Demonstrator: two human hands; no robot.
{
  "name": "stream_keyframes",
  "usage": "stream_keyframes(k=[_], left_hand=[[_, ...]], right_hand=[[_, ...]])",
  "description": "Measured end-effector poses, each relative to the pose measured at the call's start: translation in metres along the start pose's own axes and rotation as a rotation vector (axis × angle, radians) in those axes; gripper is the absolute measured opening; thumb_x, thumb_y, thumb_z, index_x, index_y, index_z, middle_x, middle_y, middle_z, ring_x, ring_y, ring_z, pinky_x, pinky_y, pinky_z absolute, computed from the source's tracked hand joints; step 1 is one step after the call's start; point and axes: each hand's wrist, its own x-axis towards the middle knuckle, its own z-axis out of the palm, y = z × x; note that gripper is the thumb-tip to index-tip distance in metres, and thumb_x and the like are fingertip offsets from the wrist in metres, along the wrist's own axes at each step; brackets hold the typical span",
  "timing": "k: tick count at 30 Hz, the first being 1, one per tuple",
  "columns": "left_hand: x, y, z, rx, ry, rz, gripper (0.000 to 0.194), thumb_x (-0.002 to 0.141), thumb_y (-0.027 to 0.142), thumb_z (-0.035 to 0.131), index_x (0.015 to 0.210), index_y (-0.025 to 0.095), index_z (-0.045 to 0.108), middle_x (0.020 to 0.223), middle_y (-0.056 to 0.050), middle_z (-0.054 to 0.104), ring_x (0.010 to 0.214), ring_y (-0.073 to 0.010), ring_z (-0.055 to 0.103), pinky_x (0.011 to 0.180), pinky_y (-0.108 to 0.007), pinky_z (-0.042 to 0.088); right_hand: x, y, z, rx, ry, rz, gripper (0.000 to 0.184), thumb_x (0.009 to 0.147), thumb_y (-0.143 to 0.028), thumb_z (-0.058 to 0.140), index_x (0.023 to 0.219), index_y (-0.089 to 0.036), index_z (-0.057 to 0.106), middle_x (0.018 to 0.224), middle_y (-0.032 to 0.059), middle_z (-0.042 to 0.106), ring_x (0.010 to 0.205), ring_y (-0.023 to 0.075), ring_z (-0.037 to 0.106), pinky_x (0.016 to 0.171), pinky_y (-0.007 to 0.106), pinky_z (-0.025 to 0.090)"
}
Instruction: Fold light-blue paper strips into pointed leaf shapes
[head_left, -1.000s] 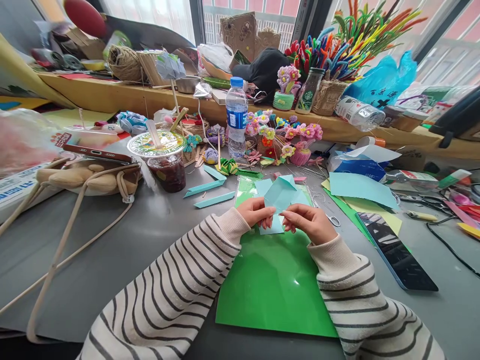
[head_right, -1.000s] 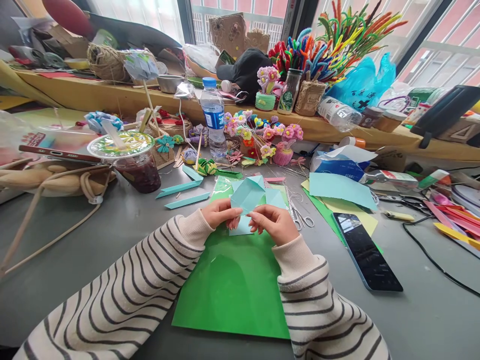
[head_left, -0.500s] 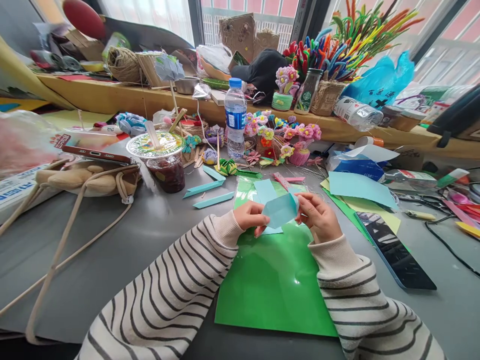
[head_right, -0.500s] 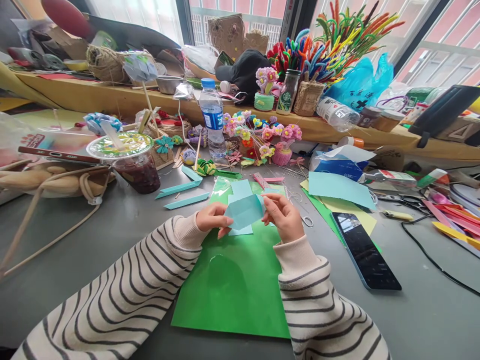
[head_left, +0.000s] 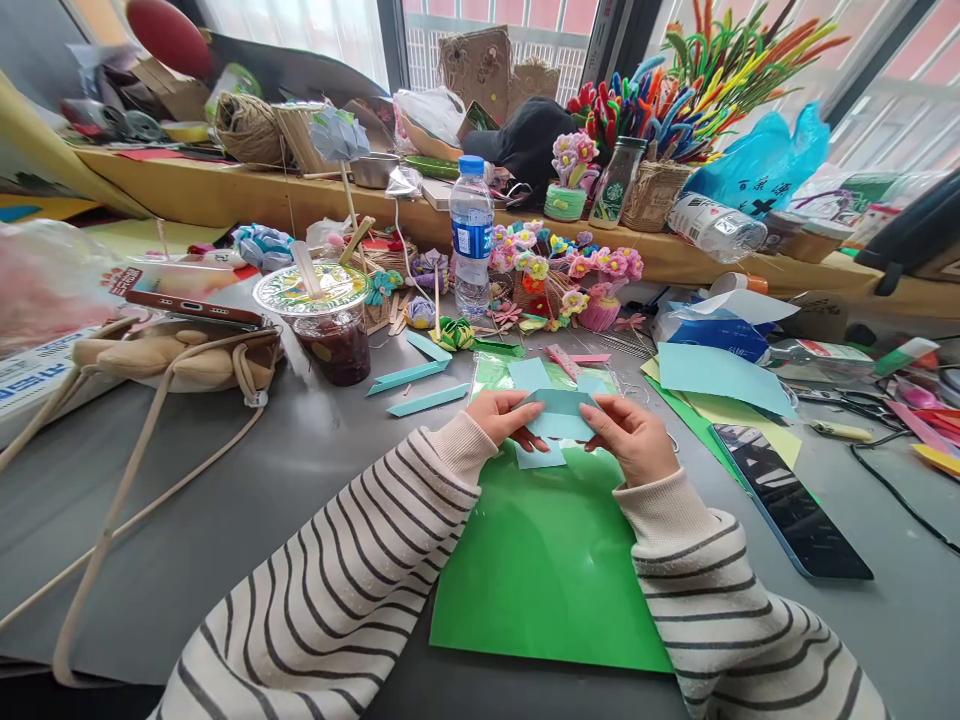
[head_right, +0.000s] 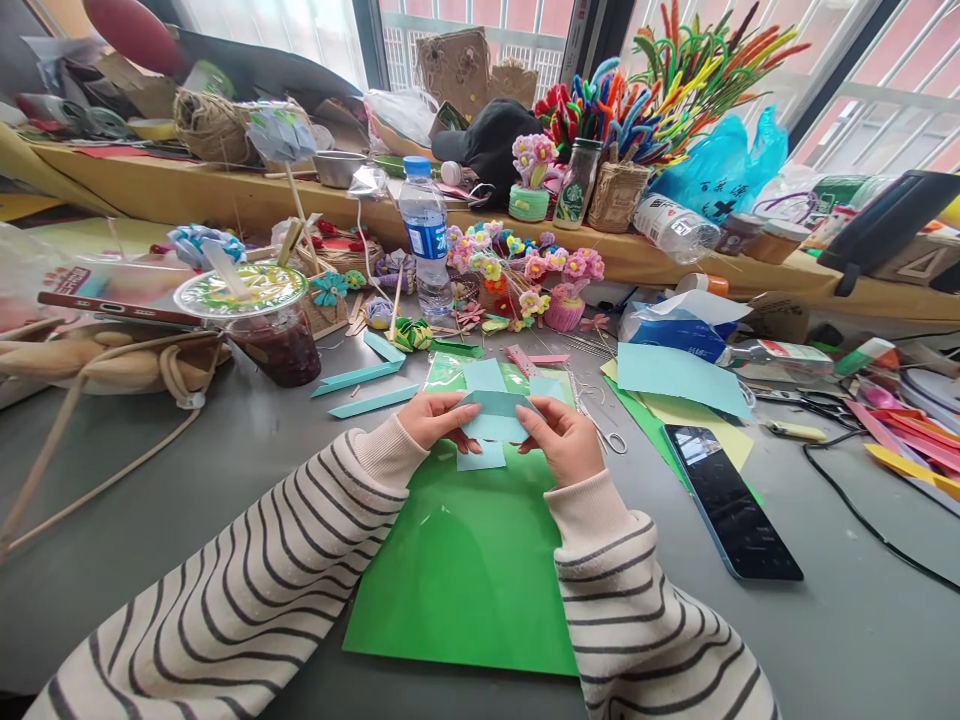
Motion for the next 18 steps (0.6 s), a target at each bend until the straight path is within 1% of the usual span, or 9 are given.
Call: stream_keyframes(k=[3,8,10,12,15,18], left_hand=[[-0.0015,0.0016,0.0010,-0.027,0.017,0.001,0.025,0.066,0.031,0.054,0.079,0.010,0.052,0.056,0.000,0.057,0.048,-0.0116,0.058,0.043,-0.018,0.045],[-0.0002,0.0007,0.0017,-0.053,0.031,-0.005,0.027,0.071,0.028,0.049,0.090,0.010,0.049,0.054,0.000,0.056,0.047,-0.0120,0.058,0.037,-0.017,0.042],[0.0007,-0.0004,0.0013,-0.052,0.031,-0.001,0.026,0.071,0.026,0.049,0.091,0.009,0.049,0.053,0.001,0.055,0.046,-0.0117,0.057,0.037,-0.017,0.042],[0.0012,-0.0014,0.0009,-0.056,0.027,0.005,0.026,0.070,0.024,0.051,0.091,0.009,0.048,0.053,0.001,0.055,0.045,-0.0114,0.057,0.037,-0.017,0.043],[0.0011,-0.0018,0.0012,-0.072,0.027,-0.001,0.027,0.070,0.029,0.050,0.089,0.010,0.049,0.050,0.001,0.055,0.045,-0.0119,0.057,0.037,-0.017,0.043],[0.0009,-0.0011,0.0019,-0.095,0.038,-0.034,0.035,0.072,0.042,0.043,0.080,0.009,0.051,0.046,-0.002,0.055,0.042,-0.0127,0.056,0.035,-0.018,0.041]], right_hand=[[-0.0010,-0.0011,0.0012,-0.024,-0.011,-0.002,0.024,0.056,-0.029,0.064,0.076,-0.016,0.060,0.054,-0.0035,0.058,0.040,0.0091,0.053,0.039,0.022,0.045],[-0.0016,0.0000,0.0035,-0.015,-0.031,-0.028,0.027,0.056,-0.030,0.064,0.080,-0.017,0.063,0.049,-0.0029,0.058,0.037,0.0086,0.053,0.038,0.020,0.044],[-0.0015,0.0008,0.0035,-0.002,-0.042,-0.016,0.026,0.056,-0.030,0.064,0.079,-0.018,0.063,0.049,-0.0029,0.059,0.039,0.0085,0.053,0.040,0.019,0.045],[-0.0011,0.0018,0.0027,0.018,-0.064,0.009,0.026,0.056,-0.029,0.064,0.079,-0.019,0.064,0.054,-0.0027,0.060,0.041,0.0085,0.055,0.042,0.019,0.046],[-0.0001,0.0030,0.0016,0.032,-0.071,0.030,0.026,0.055,-0.029,0.064,0.080,-0.020,0.064,0.060,-0.0023,0.061,0.044,0.0084,0.055,0.044,0.020,0.047],[0.0000,0.0034,0.0019,0.026,-0.059,0.028,0.026,0.055,-0.029,0.064,0.079,-0.020,0.065,0.056,-0.0026,0.060,0.044,0.0086,0.055,0.045,0.020,0.047]])
